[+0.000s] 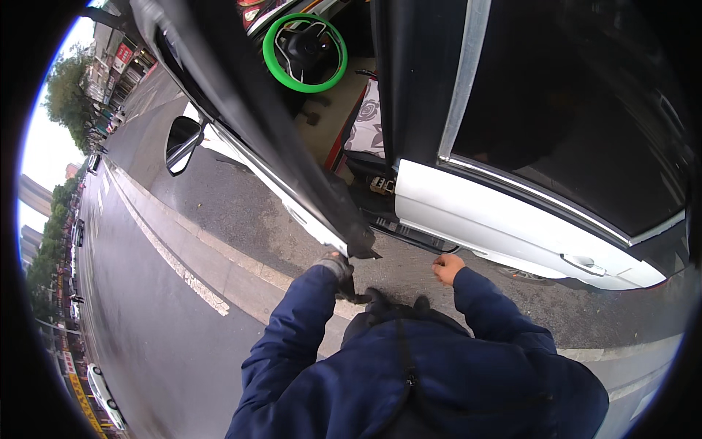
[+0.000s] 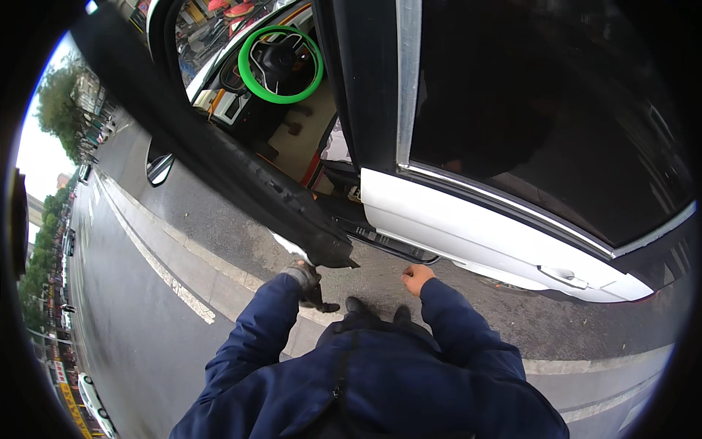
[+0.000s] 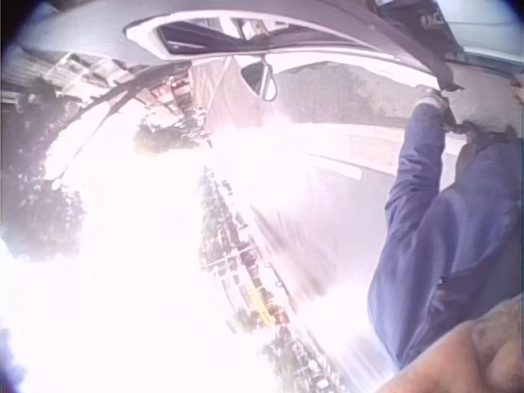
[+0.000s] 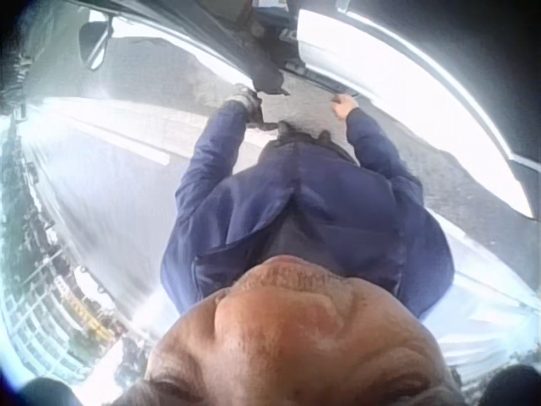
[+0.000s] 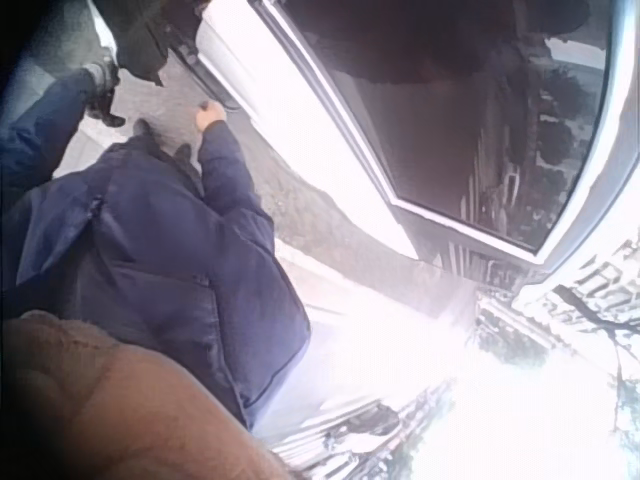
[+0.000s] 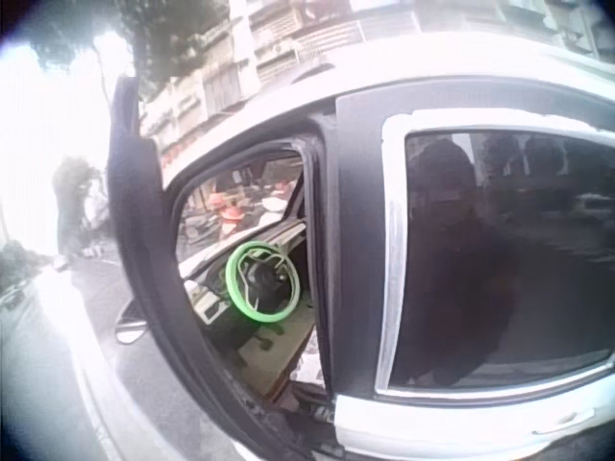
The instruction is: The person works on the rear brake assembly of a white car, using a cordless impact wrench to remove and reinstall bolts. They retrieve a spray can and a metal tray from a nearby shop, then spray the brake components while crouched under the vehicle.
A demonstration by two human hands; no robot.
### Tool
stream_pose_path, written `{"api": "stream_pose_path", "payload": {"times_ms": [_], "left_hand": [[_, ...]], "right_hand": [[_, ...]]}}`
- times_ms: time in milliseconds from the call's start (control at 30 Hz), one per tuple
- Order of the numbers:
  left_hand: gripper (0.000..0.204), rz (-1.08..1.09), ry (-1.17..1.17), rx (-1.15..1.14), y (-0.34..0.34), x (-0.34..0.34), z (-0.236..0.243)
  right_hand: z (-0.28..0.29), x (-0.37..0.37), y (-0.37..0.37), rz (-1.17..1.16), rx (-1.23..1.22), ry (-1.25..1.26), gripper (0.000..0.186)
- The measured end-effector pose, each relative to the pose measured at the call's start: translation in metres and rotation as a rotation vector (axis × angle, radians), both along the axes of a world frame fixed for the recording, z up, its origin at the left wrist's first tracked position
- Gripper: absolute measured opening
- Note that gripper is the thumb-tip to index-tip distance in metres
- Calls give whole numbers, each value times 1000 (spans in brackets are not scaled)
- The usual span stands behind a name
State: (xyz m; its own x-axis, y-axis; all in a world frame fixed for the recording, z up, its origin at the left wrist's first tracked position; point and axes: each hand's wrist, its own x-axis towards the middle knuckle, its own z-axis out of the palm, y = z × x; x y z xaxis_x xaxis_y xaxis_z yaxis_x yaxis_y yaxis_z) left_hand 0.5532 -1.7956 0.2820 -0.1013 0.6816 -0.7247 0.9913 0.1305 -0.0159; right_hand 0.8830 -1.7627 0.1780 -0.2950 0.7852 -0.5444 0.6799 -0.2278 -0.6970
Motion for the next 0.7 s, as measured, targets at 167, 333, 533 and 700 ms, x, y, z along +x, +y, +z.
{"api": "stream_pose_path", "payload": {"times_ms": [167, 333, 533, 700], "left_hand": [[45, -33, -5, 99, 75, 49, 15], [49, 84, -31, 120, 106, 60, -19], [42, -46, -58, 108, 63, 60, -67], [32, 265, -382, 342, -1, 37, -59]], "right_hand": [[-1, 59, -26, -279, -137, 148, 28], [-5, 97, -54, -462, -236, 148, 26], [-11, 94, -60, -423, -261, 149, 29], [-6, 53, -36, -313, -270, 134, 26]]}}
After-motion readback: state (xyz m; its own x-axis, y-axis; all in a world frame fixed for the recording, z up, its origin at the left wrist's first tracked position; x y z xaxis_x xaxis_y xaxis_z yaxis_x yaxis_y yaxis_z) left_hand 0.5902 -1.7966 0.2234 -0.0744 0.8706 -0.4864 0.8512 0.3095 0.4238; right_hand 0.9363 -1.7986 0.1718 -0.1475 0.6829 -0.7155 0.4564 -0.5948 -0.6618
